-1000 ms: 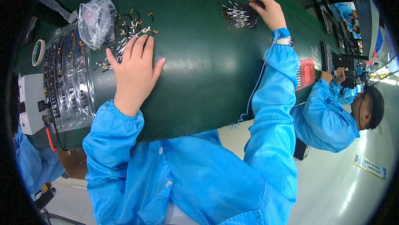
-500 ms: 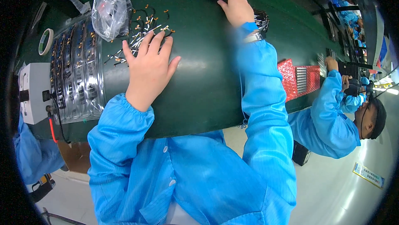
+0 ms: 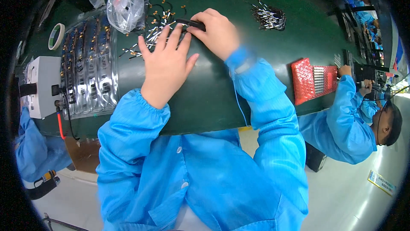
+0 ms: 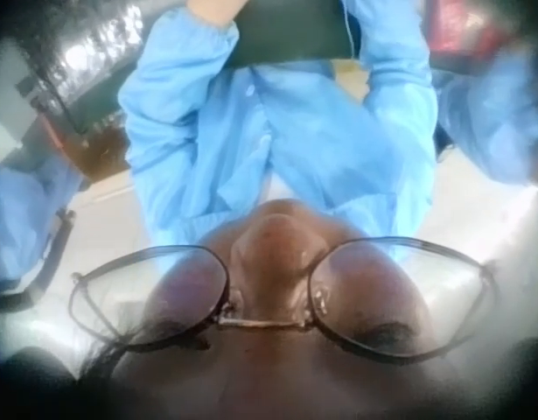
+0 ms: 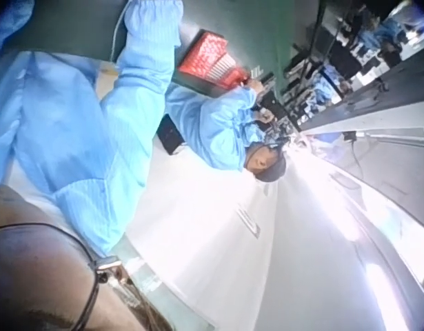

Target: The person installs ribbon cables, batteries, and internal components into a tablet chassis on an assembly line, using tweezers to precisely position the small parts.

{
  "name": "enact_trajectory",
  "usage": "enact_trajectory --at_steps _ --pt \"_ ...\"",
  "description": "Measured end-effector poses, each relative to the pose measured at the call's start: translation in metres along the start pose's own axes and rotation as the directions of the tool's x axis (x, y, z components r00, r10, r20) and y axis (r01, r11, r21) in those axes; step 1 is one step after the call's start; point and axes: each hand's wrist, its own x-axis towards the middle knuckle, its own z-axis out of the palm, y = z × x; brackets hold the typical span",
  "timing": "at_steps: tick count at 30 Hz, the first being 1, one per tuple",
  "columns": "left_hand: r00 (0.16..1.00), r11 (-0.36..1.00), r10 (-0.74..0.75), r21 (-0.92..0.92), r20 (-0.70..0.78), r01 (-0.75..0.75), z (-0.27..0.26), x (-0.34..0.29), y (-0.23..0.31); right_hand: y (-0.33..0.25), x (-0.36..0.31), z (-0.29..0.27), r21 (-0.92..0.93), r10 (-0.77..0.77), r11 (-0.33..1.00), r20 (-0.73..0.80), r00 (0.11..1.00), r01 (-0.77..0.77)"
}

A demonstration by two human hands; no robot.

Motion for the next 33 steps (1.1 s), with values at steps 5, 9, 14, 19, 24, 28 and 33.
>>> enact_trajectory --at_steps 5,9,14,19,24,28,33 --pt "0.992 0.996 0.073 -0.057 0.104 -0.067 -0.005 -0.001 0.004 0.002 0.003 0.008 0.013 -0.019 1.000 -0.037 0.999 0.020" --pt "0.988 0.993 0.094 -0.086 0.122 -0.084 -0.001 -0.006 0.008 0.004 0.003 0.007 0.013 -0.012 1.000 -0.053 0.999 0.013" --pt "0.987 0.993 0.080 -0.096 0.136 -0.067 -0.004 -0.007 0.008 0.003 0.004 -0.004 0.271 0.079 0.959 0.028 0.996 -0.084" --pt "0.982 0.998 0.049 -0.054 0.180 -0.040 -0.008 -0.004 0.007 0.005 0.008 -0.030 0.419 0.187 0.869 0.218 0.958 -0.265" --pt "0.983 0.999 0.038 -0.043 0.182 -0.031 -0.010 -0.001 0.005 0.011 0.008 -0.041 0.449 0.174 0.839 0.316 0.933 -0.308" --pt "0.989 1.000 0.011 0.023 0.151 -0.014 -0.007 0.000 0.002 0.010 0.007 -0.067 0.544 0.122 0.788 0.321 0.939 -0.288" --pt "0.993 0.993 0.026 0.111 0.112 -0.039 -0.001 0.000 -0.005 0.031 -0.001 -0.086 0.465 -0.078 0.878 0.376 0.923 -0.115"
